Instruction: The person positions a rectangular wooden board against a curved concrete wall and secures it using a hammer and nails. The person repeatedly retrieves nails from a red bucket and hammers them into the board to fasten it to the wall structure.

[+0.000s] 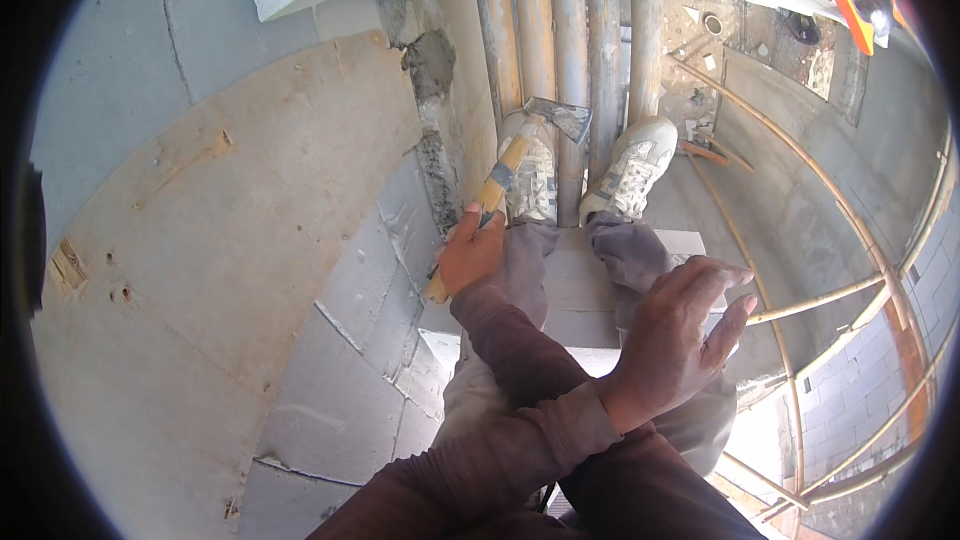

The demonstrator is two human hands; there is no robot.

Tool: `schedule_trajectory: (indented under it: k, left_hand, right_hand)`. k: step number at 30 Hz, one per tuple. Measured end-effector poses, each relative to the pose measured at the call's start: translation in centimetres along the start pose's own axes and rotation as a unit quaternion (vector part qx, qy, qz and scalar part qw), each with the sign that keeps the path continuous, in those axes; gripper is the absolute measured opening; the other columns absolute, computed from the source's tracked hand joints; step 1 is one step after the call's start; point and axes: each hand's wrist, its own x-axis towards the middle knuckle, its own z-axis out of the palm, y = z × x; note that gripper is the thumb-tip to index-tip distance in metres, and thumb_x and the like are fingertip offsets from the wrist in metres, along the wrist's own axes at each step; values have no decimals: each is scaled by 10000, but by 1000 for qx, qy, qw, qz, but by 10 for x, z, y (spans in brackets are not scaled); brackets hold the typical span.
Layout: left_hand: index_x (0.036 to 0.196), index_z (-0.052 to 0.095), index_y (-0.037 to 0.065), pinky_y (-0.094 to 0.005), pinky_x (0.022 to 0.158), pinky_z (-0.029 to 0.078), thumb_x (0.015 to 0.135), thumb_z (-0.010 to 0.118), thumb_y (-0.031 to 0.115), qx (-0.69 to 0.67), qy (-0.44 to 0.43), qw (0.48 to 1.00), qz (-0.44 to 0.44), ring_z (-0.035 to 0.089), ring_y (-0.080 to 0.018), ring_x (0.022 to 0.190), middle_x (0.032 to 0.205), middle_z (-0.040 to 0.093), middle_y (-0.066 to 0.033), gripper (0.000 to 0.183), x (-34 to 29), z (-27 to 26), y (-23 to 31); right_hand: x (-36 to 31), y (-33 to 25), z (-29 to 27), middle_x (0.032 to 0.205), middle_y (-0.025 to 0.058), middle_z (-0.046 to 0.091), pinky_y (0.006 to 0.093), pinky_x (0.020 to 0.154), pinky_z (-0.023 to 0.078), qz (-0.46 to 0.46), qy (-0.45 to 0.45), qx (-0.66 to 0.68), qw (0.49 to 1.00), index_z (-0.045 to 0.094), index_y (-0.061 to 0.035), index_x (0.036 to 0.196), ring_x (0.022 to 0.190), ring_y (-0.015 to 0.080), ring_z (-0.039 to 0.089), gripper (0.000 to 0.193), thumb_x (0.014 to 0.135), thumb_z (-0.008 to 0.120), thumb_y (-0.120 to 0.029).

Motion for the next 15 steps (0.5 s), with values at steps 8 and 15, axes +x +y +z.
schedule_trajectory:
  k: [8, 15]
  left_hand:
    - [1066, 626, -4, -387, 774, 477, 887, 678, 98, -5, -2, 1000, 15, 627, -302, 871, 971, 630, -138, 213, 2, -1, -1]
    - [1060, 621, -5, -391, 785, 470, 882, 684, 99, -28, -16, 999, 29, 627, -320, 873, 962, 630, -138, 215, 1, 6, 4]
  right_hand:
    - [1, -6, -12, 671, 66, 539, 337, 406, 437, 82, -89, 12, 993, 473, -37, 939, 450, 163, 524, 314, 1020, 493, -340]
    - [7, -3, -6, 673, 55, 525, 339, 399, 446, 153, -238, -168, 944, 453, -44, 980, 446, 155, 515, 326, 1022, 488, -365]
